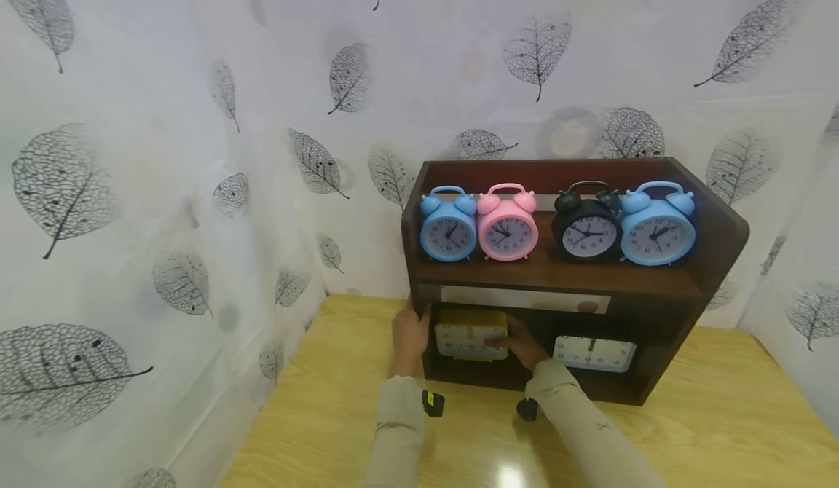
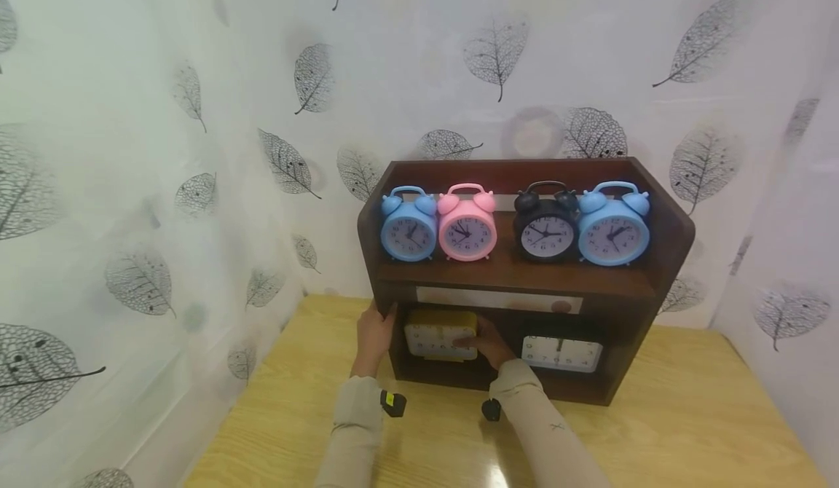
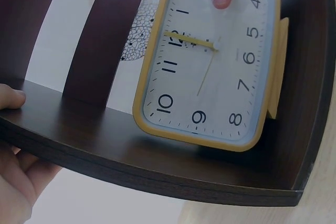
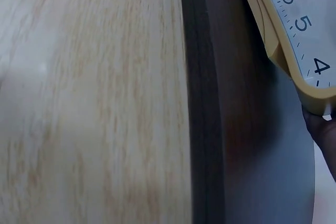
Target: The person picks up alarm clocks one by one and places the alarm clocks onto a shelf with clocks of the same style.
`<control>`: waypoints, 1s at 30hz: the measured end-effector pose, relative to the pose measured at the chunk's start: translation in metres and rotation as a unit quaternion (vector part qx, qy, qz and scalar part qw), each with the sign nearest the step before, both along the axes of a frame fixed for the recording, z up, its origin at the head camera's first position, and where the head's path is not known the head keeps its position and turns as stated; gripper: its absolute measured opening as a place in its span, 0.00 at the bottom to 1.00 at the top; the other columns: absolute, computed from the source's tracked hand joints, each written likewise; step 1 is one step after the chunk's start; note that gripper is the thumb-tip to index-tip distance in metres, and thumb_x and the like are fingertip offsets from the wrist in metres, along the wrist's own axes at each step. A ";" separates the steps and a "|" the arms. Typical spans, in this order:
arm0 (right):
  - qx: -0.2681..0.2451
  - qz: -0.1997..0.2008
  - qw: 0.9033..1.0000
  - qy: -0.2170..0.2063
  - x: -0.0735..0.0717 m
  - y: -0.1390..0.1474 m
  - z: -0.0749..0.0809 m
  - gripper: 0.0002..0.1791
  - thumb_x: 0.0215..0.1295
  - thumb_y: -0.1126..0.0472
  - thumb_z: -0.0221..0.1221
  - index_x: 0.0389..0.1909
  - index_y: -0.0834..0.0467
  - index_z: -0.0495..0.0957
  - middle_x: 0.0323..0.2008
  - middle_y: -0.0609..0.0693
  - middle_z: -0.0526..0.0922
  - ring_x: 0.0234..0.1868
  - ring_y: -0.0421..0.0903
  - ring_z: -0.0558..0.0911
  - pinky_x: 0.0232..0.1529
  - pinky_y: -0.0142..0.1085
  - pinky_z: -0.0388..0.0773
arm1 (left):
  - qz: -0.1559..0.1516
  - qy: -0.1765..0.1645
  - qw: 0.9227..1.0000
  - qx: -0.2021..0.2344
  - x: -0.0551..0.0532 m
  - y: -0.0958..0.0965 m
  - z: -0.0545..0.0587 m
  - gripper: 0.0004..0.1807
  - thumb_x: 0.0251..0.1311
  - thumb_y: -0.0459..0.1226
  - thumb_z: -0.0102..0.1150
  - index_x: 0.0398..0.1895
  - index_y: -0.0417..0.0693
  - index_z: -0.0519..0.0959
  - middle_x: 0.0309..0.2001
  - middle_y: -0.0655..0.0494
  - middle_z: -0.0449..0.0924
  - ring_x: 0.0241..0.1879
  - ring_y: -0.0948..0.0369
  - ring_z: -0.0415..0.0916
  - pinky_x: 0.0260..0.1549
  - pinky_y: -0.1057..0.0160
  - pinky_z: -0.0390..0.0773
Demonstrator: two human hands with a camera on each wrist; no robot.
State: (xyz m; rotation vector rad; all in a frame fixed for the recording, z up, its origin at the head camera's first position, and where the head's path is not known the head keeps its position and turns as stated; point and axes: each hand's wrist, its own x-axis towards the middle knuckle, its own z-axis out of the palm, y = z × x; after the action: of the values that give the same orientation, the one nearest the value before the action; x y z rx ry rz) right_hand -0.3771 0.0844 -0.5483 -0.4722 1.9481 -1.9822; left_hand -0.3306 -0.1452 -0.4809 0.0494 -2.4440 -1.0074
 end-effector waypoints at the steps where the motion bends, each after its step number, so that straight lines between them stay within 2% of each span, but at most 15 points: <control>1: -0.003 0.001 1.000 0.001 0.000 0.000 0.000 0.18 0.54 0.74 0.61 0.43 0.54 0.76 0.35 0.42 0.84 0.39 0.40 0.81 0.44 0.33 0.76 | 0.000 0.000 1.000 0.000 0.000 0.000 0.000 0.21 0.65 0.40 0.50 0.57 0.38 0.72 0.30 0.36 0.83 0.20 0.54 0.73 0.24 0.51 0.75; 6: -0.005 0.006 1.000 0.015 -0.003 0.002 -0.008 0.17 0.54 0.74 0.62 0.45 0.58 0.75 0.36 0.41 0.83 0.38 0.38 0.81 0.44 0.33 0.76 | -0.003 -0.002 1.000 0.005 -0.001 0.000 0.000 0.20 0.66 0.40 0.50 0.58 0.38 0.71 0.28 0.37 0.82 0.16 0.57 0.67 0.21 0.54 0.73; 12: 0.000 -0.003 1.000 0.015 -0.012 0.004 -0.024 0.18 0.51 0.70 0.65 0.41 0.51 0.76 0.34 0.38 0.83 0.38 0.38 0.81 0.44 0.34 0.76 | 0.002 0.003 1.000 0.000 -0.001 0.000 0.000 0.20 0.66 0.40 0.50 0.57 0.39 0.72 0.29 0.36 0.83 0.18 0.56 0.68 0.22 0.54 0.73; 17: -0.005 -0.004 1.000 0.014 -0.015 0.004 -0.027 0.18 0.52 0.71 0.65 0.41 0.52 0.76 0.33 0.39 0.83 0.37 0.38 0.81 0.43 0.33 0.76 | 0.000 -0.003 1.000 0.007 0.000 0.000 0.002 0.19 0.65 0.40 0.50 0.56 0.39 0.72 0.29 0.36 0.83 0.17 0.56 0.68 0.21 0.54 0.73; 26: 0.003 0.004 1.000 0.019 -0.017 0.006 -0.028 0.20 0.53 0.71 0.65 0.48 0.60 0.74 0.35 0.38 0.83 0.39 0.38 0.81 0.45 0.33 0.75 | -0.002 0.001 1.000 0.005 0.000 0.000 0.002 0.19 0.65 0.40 0.50 0.55 0.39 0.73 0.30 0.35 0.83 0.18 0.56 0.69 0.22 0.53 0.73; 30: 0.003 0.006 1.000 0.013 -0.018 0.006 -0.030 0.22 0.51 0.70 0.66 0.49 0.59 0.74 0.36 0.38 0.83 0.40 0.38 0.81 0.46 0.33 0.75 | 0.001 0.004 1.000 0.000 -0.001 0.000 0.000 0.19 0.66 0.40 0.50 0.56 0.39 0.72 0.30 0.35 0.83 0.19 0.55 0.70 0.24 0.51 0.74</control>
State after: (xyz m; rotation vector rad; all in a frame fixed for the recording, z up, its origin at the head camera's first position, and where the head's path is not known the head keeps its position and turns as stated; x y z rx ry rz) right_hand -0.3954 0.0905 -0.5786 -0.5088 1.9610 -1.9731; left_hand -0.3314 -0.1453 -0.4811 0.0473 -2.4368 -1.0055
